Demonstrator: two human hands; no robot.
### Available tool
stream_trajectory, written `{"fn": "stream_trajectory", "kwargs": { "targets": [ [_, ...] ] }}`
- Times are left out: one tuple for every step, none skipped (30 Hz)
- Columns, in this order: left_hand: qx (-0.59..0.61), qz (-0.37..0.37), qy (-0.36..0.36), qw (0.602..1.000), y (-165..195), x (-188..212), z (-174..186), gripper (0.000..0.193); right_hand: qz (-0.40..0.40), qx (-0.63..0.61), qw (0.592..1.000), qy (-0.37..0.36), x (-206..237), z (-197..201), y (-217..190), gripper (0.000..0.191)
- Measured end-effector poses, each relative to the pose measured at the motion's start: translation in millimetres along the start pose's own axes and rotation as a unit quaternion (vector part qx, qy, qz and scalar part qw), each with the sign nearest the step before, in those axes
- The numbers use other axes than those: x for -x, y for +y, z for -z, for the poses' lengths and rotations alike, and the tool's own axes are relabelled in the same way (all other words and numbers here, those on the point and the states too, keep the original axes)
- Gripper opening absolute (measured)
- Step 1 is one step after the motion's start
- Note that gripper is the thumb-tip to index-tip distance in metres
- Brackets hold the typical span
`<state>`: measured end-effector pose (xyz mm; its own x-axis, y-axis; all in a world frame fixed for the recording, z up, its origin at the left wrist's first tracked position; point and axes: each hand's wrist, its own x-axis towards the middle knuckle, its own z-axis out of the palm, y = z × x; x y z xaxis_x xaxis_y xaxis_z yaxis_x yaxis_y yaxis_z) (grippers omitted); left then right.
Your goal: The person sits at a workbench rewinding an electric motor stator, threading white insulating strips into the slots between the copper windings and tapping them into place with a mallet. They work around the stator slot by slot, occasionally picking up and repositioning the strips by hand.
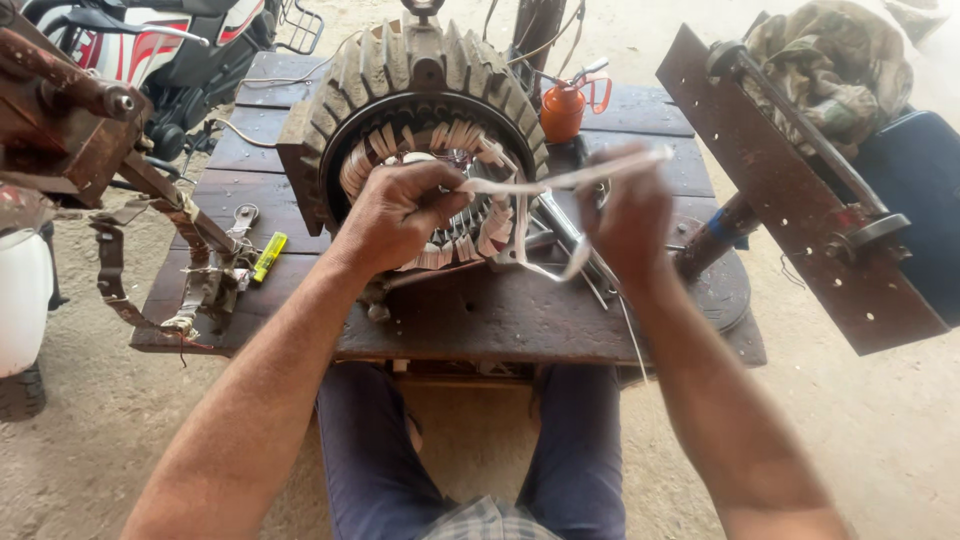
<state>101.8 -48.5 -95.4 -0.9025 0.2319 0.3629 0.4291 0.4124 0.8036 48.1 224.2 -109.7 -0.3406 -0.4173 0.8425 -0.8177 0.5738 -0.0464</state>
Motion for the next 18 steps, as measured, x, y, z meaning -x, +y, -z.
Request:
{"fn": "stream_trajectory", "kwargs": {
  "targets": [
    [-0.003, -0.021, -0.005, 1.0, 0, -2, -1, 0.011, 0.031, -0.04, 0.998, 0.024, 4, -1, -7, 0.028],
    [-0.004, -0.039, -0.003, 0.999, -1, -5, -3, 0.012, 0.048, 0.021, 0.999, -0.004, 7, -4, -15, 0.022],
    [-0.004, -0.054, 0.0, 0.999, -1, -5, -4, 0.013, 0.064, 0.077, 0.994, -0.034, 9, -6, -23, 0.018],
    [-0.002, -0.064, 0.003, 0.998, -2, -3, -5, 0.014, 0.079, 0.131, 0.986, -0.069, 10, -10, -32, 0.018],
    [0.015, -0.056, 0.003, 0.998, -3, -3, -5, 0.016, 0.088, 0.143, 0.983, -0.069, 8, -12, -38, 0.02],
    [0.031, -0.051, 0.006, 0.998, -4, -1, -5, 0.017, 0.1, 0.156, 0.98, -0.066, 4, -14, -43, 0.023],
    [0.044, -0.049, 0.009, 0.998, -5, 0, -3, 0.019, 0.113, 0.17, 0.977, -0.059, -1, -15, -46, 0.027],
    [0.047, -0.048, 0.006, 0.998, -6, 0, -1, 0.019, 0.132, 0.178, 0.974, -0.05, -8, -14, -48, 0.024],
    [0.05, -0.046, 0.004, 0.998, -7, 1, 0, 0.019, 0.152, 0.185, 0.97, -0.041, -14, -13, -49, 0.022],
    [0.053, -0.041, 0.002, 0.998, -7, 2, 1, 0.02, 0.172, 0.188, 0.966, -0.033, -19, -11, -48, 0.02],
    [0.039, -0.039, 0.003, 0.998, -8, 2, 1, 0.018, 0.19, 0.183, 0.964, -0.037, -23, -8, -48, 0.02],
    [0.026, -0.038, 0.002, 0.999, -8, 2, 0, 0.016, 0.208, 0.179, 0.961, -0.041, -26, -5, -47, 0.02],
    [0.011, -0.041, 0.0, 0.999, -9, 1, 0, 0.015, 0.225, 0.178, 0.957, -0.042, -28, -3, -46, 0.019],
    [0.015, -0.044, 0.004, 0.999, -9, 0, -1, 0.015, 0.227, 0.18, 0.956, -0.048, -28, -2, -44, 0.02],
    [0.019, -0.046, 0.007, 0.999, -9, -1, -3, 0.016, 0.228, 0.183, 0.955, -0.055, -26, -2, -43, 0.021],
    [0.024, -0.048, 0.011, 0.999, -9, -2, -4, 0.017, 0.229, 0.185, 0.954, -0.061, -24, -4, -40, 0.022],
    [0.034, -0.045, 0.011, 0.998, -9, -2, -5, 0.016, 0.225, 0.184, 0.955, -0.066, -21, -6, -37, 0.018],
    [0.044, -0.04, 0.011, 0.998, -9, -2, -5, 0.016, 0.22, 0.181, 0.956, -0.071, -18, -8, -33, 0.015]
  ]
}}
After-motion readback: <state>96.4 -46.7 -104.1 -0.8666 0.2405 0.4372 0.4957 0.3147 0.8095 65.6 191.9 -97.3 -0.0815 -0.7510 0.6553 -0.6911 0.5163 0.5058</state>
